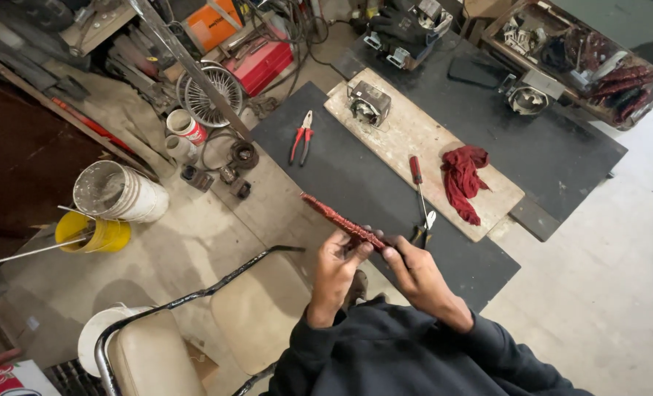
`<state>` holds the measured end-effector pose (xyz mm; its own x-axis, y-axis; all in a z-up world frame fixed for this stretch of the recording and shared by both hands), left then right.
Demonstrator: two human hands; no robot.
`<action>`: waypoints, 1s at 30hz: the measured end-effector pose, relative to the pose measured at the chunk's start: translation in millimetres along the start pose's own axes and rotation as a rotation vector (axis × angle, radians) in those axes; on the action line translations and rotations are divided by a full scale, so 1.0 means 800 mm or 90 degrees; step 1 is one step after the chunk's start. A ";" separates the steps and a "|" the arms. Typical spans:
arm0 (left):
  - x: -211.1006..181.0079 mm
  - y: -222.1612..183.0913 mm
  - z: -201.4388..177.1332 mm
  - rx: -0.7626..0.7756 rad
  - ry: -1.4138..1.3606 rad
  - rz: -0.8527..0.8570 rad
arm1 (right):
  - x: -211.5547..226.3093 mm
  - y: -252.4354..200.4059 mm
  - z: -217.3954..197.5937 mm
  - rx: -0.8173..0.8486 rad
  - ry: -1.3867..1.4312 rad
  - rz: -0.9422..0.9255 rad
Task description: Repairing a mechanical component using pliers and a screwdriver on a workbench
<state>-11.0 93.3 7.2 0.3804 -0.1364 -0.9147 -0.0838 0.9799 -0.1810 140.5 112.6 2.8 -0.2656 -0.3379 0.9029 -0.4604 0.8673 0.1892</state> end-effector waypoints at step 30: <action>0.054 0.037 0.015 -0.010 0.027 0.115 | -0.129 -0.012 0.040 0.207 0.680 0.500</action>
<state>14.0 117.8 -33.2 0.3184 0.0349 -0.9473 -0.1616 0.9867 -0.0180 144.9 127.1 -104.5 0.1626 0.7729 0.6134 -0.7093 0.5237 -0.4719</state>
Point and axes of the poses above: each hand's wrist, its own y-axis towards the middle knuckle, its own z-axis out of the palm, x = y × z, the point moved 8 cm from there along y, towards the middle knuckle, and after that the axes turned 8 degrees about -z, right-handed, at the moved point
